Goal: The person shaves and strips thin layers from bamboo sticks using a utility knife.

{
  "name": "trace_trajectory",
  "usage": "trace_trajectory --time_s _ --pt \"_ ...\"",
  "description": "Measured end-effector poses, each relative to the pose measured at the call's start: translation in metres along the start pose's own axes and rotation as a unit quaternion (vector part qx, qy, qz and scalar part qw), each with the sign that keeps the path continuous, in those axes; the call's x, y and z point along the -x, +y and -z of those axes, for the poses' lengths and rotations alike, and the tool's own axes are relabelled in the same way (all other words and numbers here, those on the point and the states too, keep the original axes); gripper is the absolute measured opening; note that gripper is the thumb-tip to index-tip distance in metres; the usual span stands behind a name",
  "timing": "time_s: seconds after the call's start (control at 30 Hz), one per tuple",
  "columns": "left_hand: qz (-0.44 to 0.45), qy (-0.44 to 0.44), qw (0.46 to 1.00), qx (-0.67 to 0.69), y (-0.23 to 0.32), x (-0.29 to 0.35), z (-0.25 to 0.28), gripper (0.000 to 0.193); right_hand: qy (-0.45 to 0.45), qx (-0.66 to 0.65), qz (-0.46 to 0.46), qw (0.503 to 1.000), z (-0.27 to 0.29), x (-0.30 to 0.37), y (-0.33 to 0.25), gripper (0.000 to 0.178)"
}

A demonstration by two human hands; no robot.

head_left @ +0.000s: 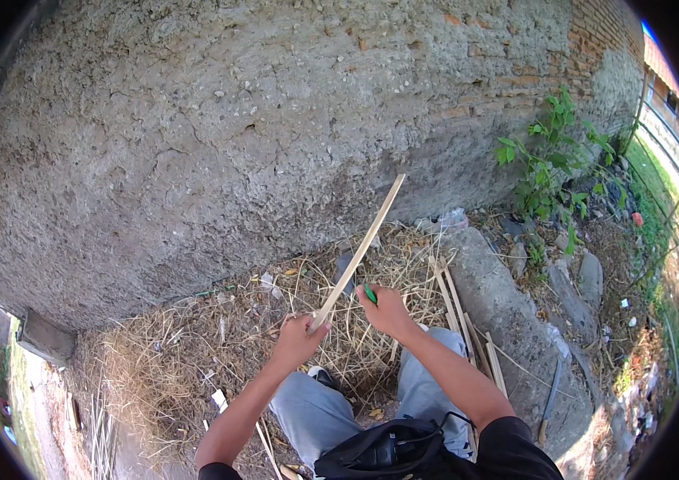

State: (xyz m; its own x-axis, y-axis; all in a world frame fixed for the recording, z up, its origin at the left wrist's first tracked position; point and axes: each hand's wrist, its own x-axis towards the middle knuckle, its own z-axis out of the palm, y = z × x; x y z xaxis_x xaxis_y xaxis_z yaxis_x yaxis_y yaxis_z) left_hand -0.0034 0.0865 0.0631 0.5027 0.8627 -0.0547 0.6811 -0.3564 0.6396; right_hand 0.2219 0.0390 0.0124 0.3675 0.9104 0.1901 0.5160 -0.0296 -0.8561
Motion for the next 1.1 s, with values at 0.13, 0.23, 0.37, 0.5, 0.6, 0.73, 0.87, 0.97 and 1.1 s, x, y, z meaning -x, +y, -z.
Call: trace_trajectory --time_s 0.13,0.23,0.37,0.5,0.6,0.73,0.87,0.97,1.1 --pt "-0.007 -0.002 1.0 0.007 0.013 0.006 -0.016 0.041 -0.08 -0.156 -0.142 0.974 -0.002 0.0 -0.013 0.039" --pt "-0.026 0.013 1.0 0.011 0.015 0.01 -0.023 0.047 -0.108 -0.195 -0.14 0.965 0.001 0.002 -0.023 0.031" --pt "-0.03 0.033 0.998 -0.041 0.019 0.016 -0.025 0.051 -0.109 -0.335 -0.221 0.909 0.008 0.001 -0.028 0.021" --pt "0.032 0.007 0.998 -0.06 0.005 0.034 -0.028 0.048 -0.104 -0.29 -0.196 0.931 0.009 -0.001 -0.017 0.026" --pt "0.075 0.028 0.997 0.009 0.003 0.036 -0.031 0.045 -0.186 -0.251 -0.062 0.948 0.017 -0.001 -0.018 0.027" --pt "0.087 0.04 0.99 0.101 -0.005 0.029 -0.032 0.047 -0.201 -0.008 -0.027 0.979 0.015 0.006 -0.021 0.025" --pt "0.089 0.058 0.989 0.099 -0.008 0.025 -0.037 0.05 -0.103 0.21 0.064 0.97 0.0 0.019 -0.015 0.024" --pt "0.087 0.061 0.99 0.091 -0.007 0.025 -0.04 0.051 -0.112 0.261 0.065 0.957 -0.003 0.02 -0.017 0.022" --pt "0.07 0.061 0.994 0.062 0.0 0.024 -0.047 0.05 -0.081 0.284 0.092 0.951 -0.013 0.021 -0.004 0.02"
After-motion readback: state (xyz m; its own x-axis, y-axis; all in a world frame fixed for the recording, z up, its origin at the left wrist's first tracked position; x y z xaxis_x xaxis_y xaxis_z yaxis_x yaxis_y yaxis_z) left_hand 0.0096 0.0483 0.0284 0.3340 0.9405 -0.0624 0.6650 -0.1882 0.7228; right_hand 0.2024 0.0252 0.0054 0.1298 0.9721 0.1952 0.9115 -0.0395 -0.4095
